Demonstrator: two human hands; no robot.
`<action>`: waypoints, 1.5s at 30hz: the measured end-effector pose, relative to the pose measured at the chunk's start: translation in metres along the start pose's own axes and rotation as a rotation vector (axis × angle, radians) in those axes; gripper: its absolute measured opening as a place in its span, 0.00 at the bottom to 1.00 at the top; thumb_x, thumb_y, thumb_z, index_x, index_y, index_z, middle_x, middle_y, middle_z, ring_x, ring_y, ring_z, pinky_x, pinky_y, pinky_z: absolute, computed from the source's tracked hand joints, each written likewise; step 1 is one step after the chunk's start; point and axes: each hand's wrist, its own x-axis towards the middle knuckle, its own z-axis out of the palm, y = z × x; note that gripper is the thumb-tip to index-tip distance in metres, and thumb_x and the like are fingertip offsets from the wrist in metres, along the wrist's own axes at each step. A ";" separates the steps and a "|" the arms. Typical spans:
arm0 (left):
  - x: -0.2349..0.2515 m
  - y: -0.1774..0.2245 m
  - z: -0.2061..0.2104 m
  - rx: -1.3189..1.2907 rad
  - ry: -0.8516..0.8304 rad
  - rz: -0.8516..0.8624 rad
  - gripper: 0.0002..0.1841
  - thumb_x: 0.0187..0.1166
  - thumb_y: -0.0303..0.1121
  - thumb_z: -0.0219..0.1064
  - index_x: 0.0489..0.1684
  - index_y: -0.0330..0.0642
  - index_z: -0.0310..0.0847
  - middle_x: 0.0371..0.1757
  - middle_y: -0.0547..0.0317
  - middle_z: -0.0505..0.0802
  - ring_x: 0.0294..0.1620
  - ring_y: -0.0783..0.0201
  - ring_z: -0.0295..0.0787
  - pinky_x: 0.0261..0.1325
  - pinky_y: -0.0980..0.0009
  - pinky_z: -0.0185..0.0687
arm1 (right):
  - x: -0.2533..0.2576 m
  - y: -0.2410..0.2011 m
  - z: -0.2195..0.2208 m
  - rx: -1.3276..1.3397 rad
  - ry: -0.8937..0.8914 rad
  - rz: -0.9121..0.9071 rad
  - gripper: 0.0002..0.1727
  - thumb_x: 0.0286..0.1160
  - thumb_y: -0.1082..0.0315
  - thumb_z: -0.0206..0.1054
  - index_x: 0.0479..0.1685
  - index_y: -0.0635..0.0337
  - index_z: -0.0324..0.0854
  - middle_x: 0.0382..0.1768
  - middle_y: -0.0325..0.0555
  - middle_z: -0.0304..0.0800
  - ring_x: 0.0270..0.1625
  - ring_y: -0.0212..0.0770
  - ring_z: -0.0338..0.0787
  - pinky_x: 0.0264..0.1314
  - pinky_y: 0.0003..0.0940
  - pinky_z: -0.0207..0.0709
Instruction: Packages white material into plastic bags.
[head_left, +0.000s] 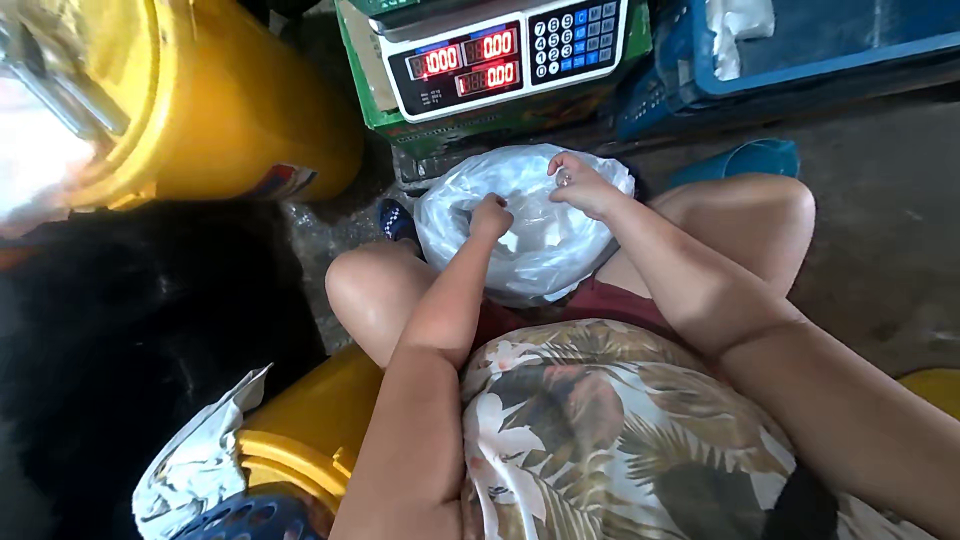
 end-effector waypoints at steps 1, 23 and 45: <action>-0.001 0.001 0.002 -0.018 0.018 0.081 0.27 0.73 0.28 0.71 0.75 0.36 0.75 0.63 0.37 0.90 0.66 0.38 0.87 0.66 0.35 0.81 | 0.000 -0.002 -0.002 -0.103 -0.012 -0.032 0.31 0.61 0.87 0.70 0.69 0.68 0.68 0.49 0.60 0.78 0.50 0.55 0.81 0.53 0.54 0.76; 0.006 -0.006 -0.004 -1.013 0.240 -0.270 0.09 0.84 0.30 0.58 0.56 0.38 0.77 0.33 0.58 0.77 0.23 0.66 0.68 0.29 0.67 0.72 | 0.013 0.030 0.018 -0.433 -0.117 -0.576 0.12 0.63 0.89 0.64 0.35 0.67 0.89 0.58 0.63 0.85 0.60 0.60 0.87 0.64 0.60 0.80; 0.034 -0.028 0.068 1.123 -0.147 -0.291 0.23 0.84 0.26 0.55 0.76 0.23 0.70 0.79 0.28 0.76 0.79 0.38 0.76 0.81 0.41 0.67 | -0.009 0.034 0.020 -0.895 -0.886 0.273 0.17 0.84 0.70 0.64 0.68 0.57 0.84 0.55 0.56 0.90 0.54 0.55 0.90 0.57 0.57 0.81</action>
